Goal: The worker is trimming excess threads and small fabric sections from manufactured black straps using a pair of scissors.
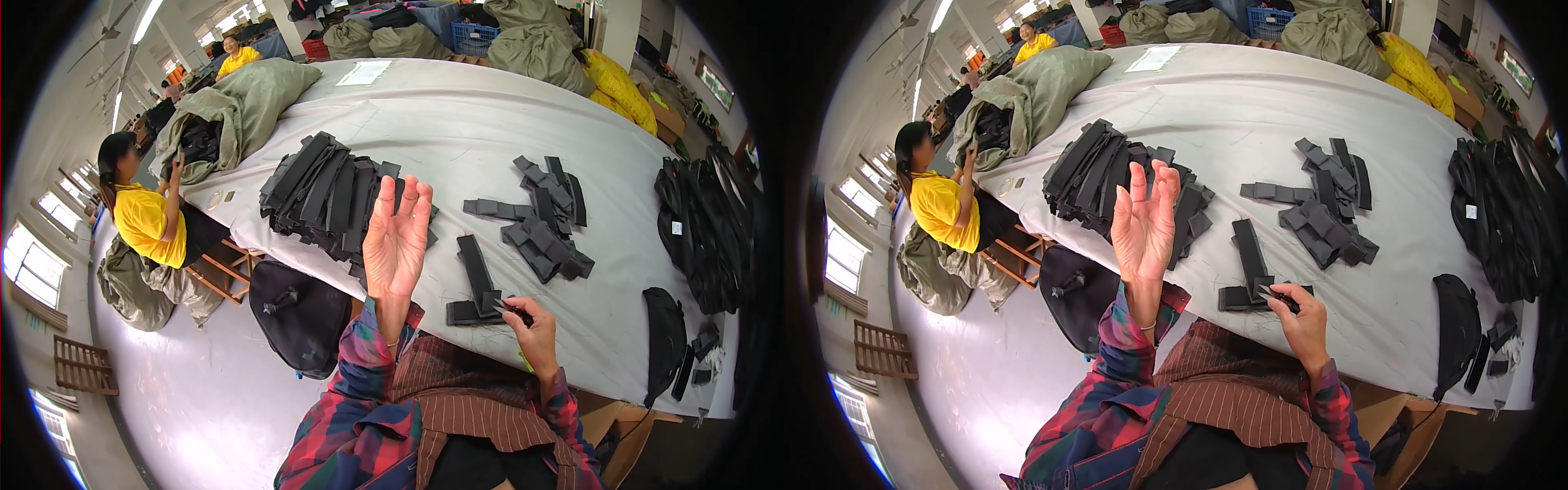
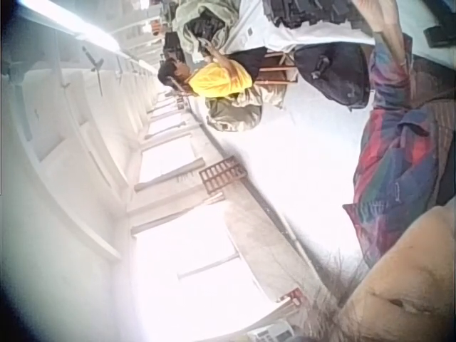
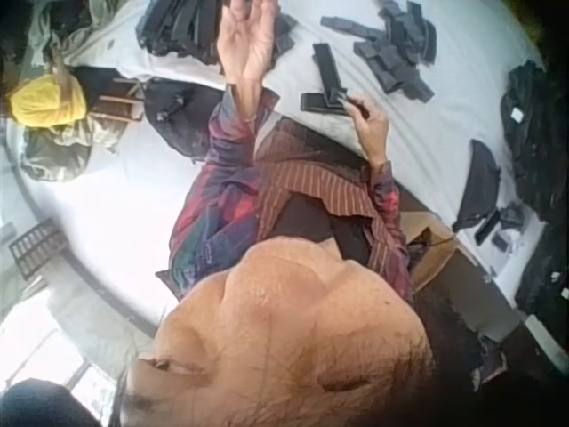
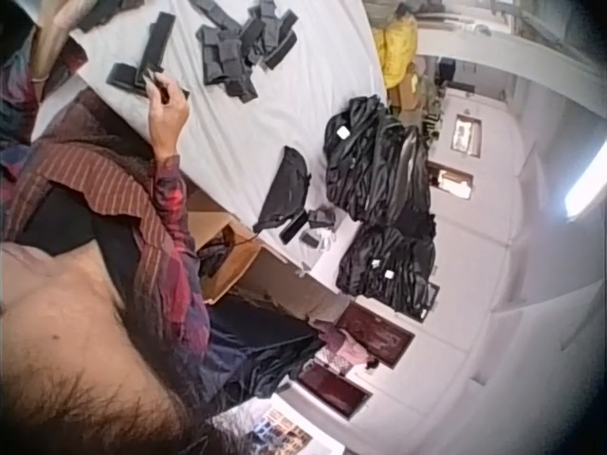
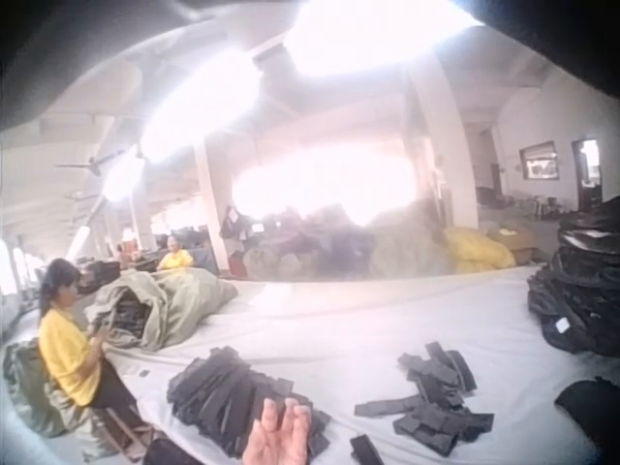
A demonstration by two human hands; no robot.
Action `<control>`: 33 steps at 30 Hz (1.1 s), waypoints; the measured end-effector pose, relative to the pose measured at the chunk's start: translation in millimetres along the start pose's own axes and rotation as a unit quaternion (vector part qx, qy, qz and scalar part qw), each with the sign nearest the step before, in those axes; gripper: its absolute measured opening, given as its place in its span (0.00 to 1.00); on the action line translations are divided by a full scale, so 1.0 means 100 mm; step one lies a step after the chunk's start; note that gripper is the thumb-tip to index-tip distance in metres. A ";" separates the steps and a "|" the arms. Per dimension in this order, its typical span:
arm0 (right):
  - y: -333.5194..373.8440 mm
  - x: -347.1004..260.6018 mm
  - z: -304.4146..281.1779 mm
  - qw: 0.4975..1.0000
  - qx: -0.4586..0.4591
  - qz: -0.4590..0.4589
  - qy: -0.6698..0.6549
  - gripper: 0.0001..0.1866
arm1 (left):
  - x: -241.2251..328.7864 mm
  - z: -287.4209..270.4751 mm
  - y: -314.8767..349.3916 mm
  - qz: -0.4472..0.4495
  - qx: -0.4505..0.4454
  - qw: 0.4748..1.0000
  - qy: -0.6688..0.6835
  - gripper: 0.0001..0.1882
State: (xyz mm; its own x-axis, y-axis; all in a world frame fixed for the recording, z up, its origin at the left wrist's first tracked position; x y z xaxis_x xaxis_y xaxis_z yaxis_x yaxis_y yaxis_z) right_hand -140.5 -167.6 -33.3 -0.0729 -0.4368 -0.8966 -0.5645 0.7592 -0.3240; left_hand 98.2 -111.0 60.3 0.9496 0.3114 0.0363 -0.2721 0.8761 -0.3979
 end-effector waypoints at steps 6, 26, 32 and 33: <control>0.01 -0.03 -0.02 1.000 0.005 0.001 0.003 0.10 | 0.01 0.01 0.01 0.011 0.005 1.000 -0.004 0.16; 0.07 -0.10 -0.01 1.000 0.001 -0.007 0.022 0.11 | 0.01 0.07 0.08 0.010 -0.005 1.000 0.016 0.18; 0.14 -0.06 -0.06 0.999 0.018 -0.004 0.034 0.10 | -0.28 -0.36 0.22 -0.047 0.166 0.947 -0.270 0.12; 0.11 -0.05 -0.07 0.999 0.021 -0.012 0.036 0.10 | -0.29 -0.58 0.27 -0.089 0.217 0.910 -0.342 0.11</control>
State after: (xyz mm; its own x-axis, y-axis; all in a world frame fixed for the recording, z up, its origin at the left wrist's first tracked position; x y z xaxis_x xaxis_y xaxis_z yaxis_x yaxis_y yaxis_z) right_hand -151.8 -160.6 -30.4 -0.1201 -0.4874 -0.8649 -0.5323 0.7670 -0.3583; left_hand 72.2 -118.4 -4.8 0.7058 0.1769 0.6860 -0.3005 0.9516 0.0639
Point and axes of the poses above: each hand's wrist, its own y-axis away from the middle knuckle, its own z-axis out of the palm, x = y × z, the point moved 5 cm from there along -y, towards the middle knuckle, and after that the axes turned 10 degrees about -z, right-handed, at the moved point
